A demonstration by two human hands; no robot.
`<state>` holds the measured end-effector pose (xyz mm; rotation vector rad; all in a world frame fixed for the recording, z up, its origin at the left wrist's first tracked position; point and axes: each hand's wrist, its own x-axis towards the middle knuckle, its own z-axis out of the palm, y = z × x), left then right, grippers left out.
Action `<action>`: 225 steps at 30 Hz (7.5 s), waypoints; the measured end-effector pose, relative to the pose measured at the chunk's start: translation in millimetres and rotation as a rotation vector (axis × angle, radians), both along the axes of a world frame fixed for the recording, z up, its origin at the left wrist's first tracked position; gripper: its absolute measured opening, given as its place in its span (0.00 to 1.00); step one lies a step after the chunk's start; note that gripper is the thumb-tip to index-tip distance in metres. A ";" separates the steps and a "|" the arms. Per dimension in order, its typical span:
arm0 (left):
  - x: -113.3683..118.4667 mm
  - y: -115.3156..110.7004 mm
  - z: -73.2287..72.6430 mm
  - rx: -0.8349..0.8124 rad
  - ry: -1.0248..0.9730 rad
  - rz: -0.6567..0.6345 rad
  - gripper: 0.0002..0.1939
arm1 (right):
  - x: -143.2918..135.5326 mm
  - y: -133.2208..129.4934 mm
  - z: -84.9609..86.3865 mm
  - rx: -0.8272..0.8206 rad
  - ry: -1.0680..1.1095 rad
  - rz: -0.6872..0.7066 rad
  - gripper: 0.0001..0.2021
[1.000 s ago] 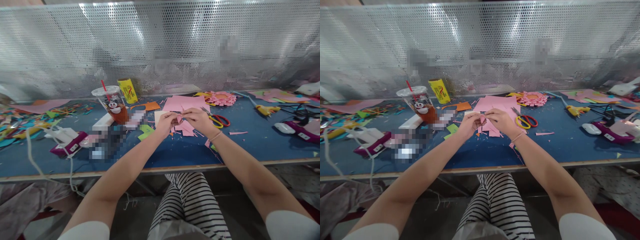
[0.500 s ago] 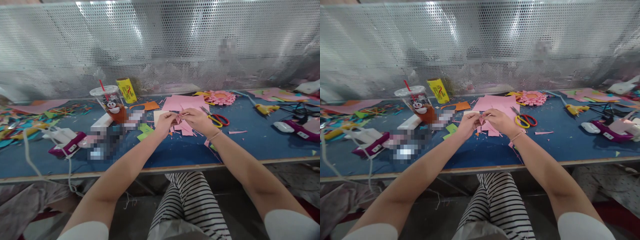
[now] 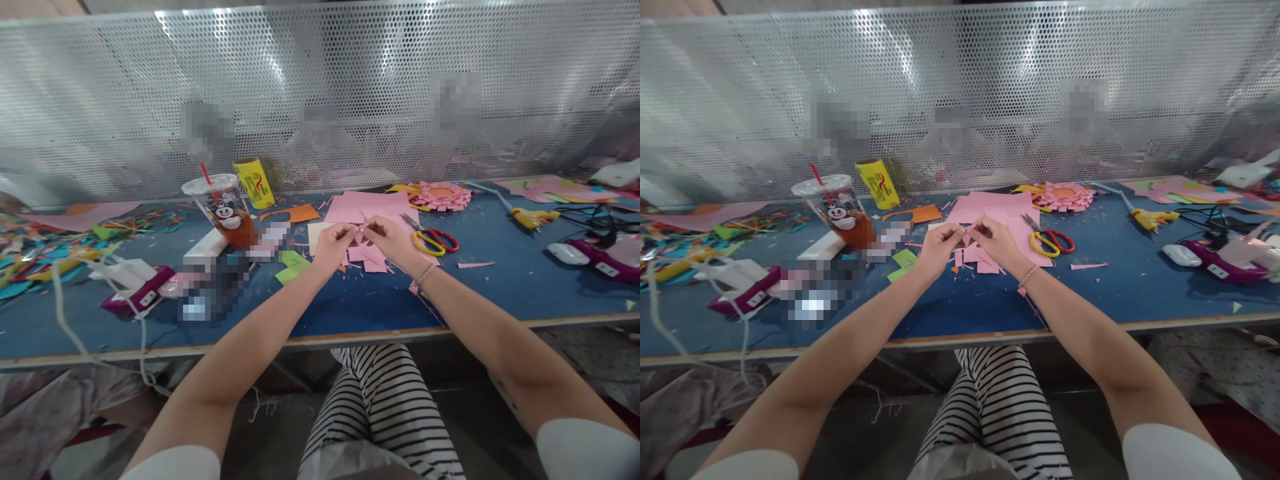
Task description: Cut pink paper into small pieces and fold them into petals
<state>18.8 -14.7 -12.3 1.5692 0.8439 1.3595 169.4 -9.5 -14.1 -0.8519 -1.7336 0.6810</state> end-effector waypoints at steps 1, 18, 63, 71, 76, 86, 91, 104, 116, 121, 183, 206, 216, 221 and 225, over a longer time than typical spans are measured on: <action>0.0 0.4 -0.6 0.006 0.016 0.002 0.09 | 0.2 -0.4 0.6 0.005 -0.002 -0.017 0.10; -3.3 8.3 -2.9 -0.046 0.038 0.054 0.08 | 8.4 -3.9 6.8 0.166 -0.167 -0.153 0.09; 3.7 -0.4 0.4 -0.290 -0.259 -0.093 0.14 | 3.6 3.8 -2.1 0.010 0.085 -0.109 0.07; 3.7 1.4 -1.7 -0.276 -0.268 -0.100 0.16 | 1.9 3.8 -2.3 -0.022 0.142 -0.110 0.08; 3.7 3.6 -3.4 -0.233 -0.181 -0.050 0.14 | 1.4 3.2 -2.1 -0.034 0.136 -0.102 0.07; 4.3 4.2 -4.8 -0.187 -0.144 0.000 0.09 | 0.2 3.8 -3.1 -0.032 0.157 -0.018 0.04; 5.0 6.8 -7.1 -0.213 -0.175 0.005 0.09 | -0.4 2.5 -2.7 -0.038 0.155 -0.034 0.05; 3.1 13.2 -13.8 -0.151 -0.161 0.056 0.07 | -3.6 3.8 -5.3 -0.027 0.138 -0.004 0.06; 2.8 10.3 -9.5 -0.214 -0.203 0.028 0.11 | 2.8 -0.7 1.6 0.133 -0.136 -0.068 0.04; 2.2 7.8 -8.6 -0.162 -0.161 -0.020 0.12 | 4.0 4.7 -3.4 0.083 -0.083 -0.104 0.02; 2.8 1.2 -2.7 -0.005 0.038 -0.018 0.10 | 2.0 -0.6 2.7 -0.103 0.137 -0.129 0.08; 1.8 5.4 -12.1 -0.077 -0.136 -0.034 0.08 | -2.1 0.0 -1.6 -0.024 0.133 -0.059 0.09; 1.2 6.3 -9.7 -0.147 -0.210 -0.069 0.07 | -1.3 -0.1 -1.1 -0.018 0.127 -0.058 0.07; 1.8 5.8 -8.4 -0.177 -0.233 -0.076 0.09 | 0.2 1.4 -1.1 -0.014 0.125 -0.062 0.06; 1.6 5.1 -8.3 -0.108 -0.105 -0.034 0.12 | -0.2 -0.6 -0.8 0.002 0.082 -0.066 0.06</action>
